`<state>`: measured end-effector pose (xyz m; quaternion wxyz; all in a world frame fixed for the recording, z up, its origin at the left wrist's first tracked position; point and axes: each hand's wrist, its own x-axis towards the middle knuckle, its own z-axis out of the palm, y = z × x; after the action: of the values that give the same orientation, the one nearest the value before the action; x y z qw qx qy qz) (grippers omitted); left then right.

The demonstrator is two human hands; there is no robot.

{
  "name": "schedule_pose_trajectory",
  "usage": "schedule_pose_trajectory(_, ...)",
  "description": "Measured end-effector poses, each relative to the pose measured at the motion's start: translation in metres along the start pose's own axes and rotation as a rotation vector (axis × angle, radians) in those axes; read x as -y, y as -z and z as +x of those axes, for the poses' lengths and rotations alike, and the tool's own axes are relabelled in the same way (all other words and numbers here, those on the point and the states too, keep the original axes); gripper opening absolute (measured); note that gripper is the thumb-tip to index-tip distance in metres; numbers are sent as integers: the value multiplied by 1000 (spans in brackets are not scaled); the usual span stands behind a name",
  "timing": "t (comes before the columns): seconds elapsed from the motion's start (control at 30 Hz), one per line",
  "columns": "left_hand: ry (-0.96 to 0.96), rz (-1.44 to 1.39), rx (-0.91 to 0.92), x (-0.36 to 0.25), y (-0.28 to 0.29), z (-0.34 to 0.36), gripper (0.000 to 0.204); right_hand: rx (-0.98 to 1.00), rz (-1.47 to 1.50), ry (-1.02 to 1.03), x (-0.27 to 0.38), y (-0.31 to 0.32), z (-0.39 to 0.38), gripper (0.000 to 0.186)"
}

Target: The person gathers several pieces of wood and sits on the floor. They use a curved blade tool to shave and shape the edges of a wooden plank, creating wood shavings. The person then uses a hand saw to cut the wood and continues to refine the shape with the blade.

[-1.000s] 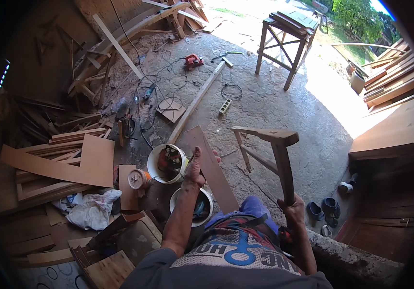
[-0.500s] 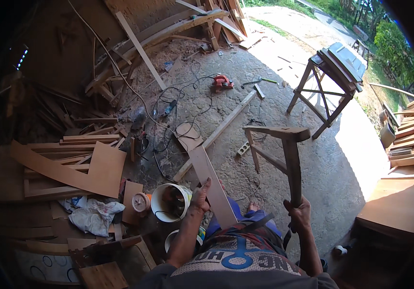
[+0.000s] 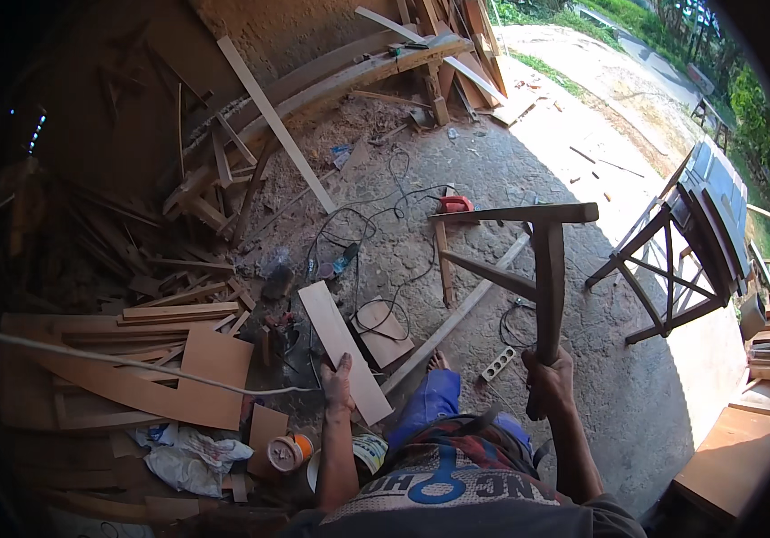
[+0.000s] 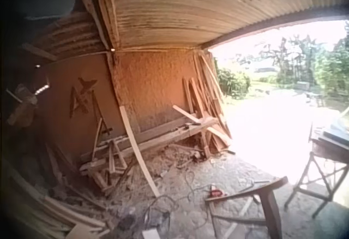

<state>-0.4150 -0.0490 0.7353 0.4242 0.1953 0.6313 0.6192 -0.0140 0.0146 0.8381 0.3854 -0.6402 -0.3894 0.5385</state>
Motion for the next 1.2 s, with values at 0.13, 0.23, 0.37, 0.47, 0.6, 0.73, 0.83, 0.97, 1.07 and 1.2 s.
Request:
schedule_pose_trajectory(0.13, -94, -93, -231, -70, 35, 72, 56, 31, 70, 46, 64, -64, 88, 24)
schedule_pose_trajectory(0.23, -89, -21, -393, -105, 66, 108, 57, 38, 104, 65, 104, -106, 153, 24)
schedule_pose_trajectory(0.37, -14, 106, -656, -130, 93, 135, 63, 36, 147, 93, 148, -169, 245, 25)
schedule_pose_trajectory(0.47, 20, 60, -703, -128, 95, 152, 66, -15, 121, 73, 175, -211, 316, 26)
schedule_pose_trajectory(0.6, 3, 75, -680, -113, 85, 235, 70, -14, 183, 47, 204, -269, 432, 28)
schedule_pose_trajectory(0.73, 51, 223, -573, -113, 36, 390, 74, -44, 304, 27, 233, -334, 563, 30)
schedule_pose_trajectory(0.83, 54, 544, -395, -150, -16, 511, 78, -122, 228, -92, 262, -367, 644, 29)
schedule_pose_trajectory(0.97, -18, 815, -146, -213, -86, 644, 84, -184, 196, -80, 298, -394, 705, 29)
schedule_pose_trajectory(1.07, -117, 897, -110, -247, -142, 741, 83, -214, 191, -127, 315, -403, 732, 28)
schedule_pose_trajectory(1.2, -253, 945, 150, -288, -213, 855, 74, -315, 200, -161, 321, -412, 763, 31)
